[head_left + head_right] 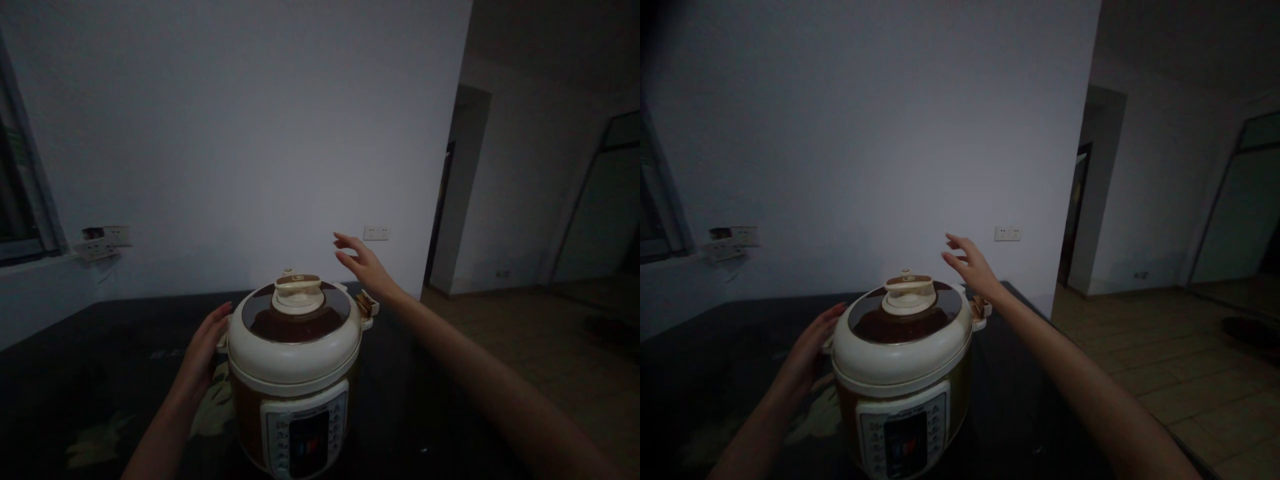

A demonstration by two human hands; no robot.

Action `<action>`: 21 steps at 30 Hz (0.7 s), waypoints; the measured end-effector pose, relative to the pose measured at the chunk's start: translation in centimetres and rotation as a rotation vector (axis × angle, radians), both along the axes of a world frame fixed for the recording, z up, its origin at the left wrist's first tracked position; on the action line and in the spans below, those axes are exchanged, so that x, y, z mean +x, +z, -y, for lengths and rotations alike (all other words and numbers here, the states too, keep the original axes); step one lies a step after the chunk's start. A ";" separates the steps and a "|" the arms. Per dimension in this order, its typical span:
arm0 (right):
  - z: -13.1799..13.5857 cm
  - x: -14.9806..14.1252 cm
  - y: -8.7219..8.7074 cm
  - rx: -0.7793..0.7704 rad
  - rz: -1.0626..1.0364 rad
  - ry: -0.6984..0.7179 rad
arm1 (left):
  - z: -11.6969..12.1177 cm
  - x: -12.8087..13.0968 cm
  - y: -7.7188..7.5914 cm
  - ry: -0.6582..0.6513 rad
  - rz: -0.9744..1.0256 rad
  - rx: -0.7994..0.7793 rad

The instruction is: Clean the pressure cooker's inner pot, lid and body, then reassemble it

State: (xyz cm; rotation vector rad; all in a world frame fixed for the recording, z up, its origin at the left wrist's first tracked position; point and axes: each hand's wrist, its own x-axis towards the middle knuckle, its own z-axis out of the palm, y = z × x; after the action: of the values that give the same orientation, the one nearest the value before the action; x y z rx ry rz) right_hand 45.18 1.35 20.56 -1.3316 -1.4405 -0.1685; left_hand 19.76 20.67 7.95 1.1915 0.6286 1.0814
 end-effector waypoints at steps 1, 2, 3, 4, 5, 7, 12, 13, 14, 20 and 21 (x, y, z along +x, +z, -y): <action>1.6 0.9 -1.3 0.061 -0.083 -0.100 | 0.0 0.1 -0.1 -0.009 -0.008 -0.013; 3.3 1.9 -2.8 0.096 -0.173 -0.189 | 0.0 0.2 -0.1 -0.014 -0.012 -0.025; 4.7 2.7 -4.6 0.113 -0.257 -0.266 | 0.0 0.3 -0.1 -0.015 -0.013 -0.039; 6.0 3.5 -6.4 0.122 -0.341 -0.321 | 0.0 0.4 -0.1 -0.014 -0.011 -0.048; 7.0 4.0 -8.3 0.109 -0.423 -0.345 | -0.1 0.5 -0.2 -0.010 -0.009 -0.049; 8.0 4.3 -11.4 0.019 -0.599 -0.319 | -0.2 0.6 -0.3 -0.006 -0.014 -0.027; 5.9 1.7 -14.3 -0.068 -0.912 -0.019 | 0.1 0.5 -0.5 -0.019 -0.060 0.033; 5.0 1.2 -14.2 -0.044 -0.955 0.041 | 0.3 0.5 -0.4 -0.023 -0.071 0.035; 4.2 0.9 -14.0 -0.014 -0.991 0.085 | 0.5 0.5 -0.3 -0.026 -0.078 0.040; 0.9 0.5 -14.3 0.177 -1.140 0.126 | 2.1 0.6 0.7 -0.064 -0.026 0.055; 0.7 0.6 -14.4 0.201 -1.157 0.124 | 2.3 0.7 0.8 -0.064 -0.015 0.048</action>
State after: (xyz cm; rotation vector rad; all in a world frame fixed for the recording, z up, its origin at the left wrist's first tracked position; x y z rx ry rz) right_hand 45.75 0.66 6.13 -0.8821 -0.4857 0.4695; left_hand 20.48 18.33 8.79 1.2545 0.5751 1.0394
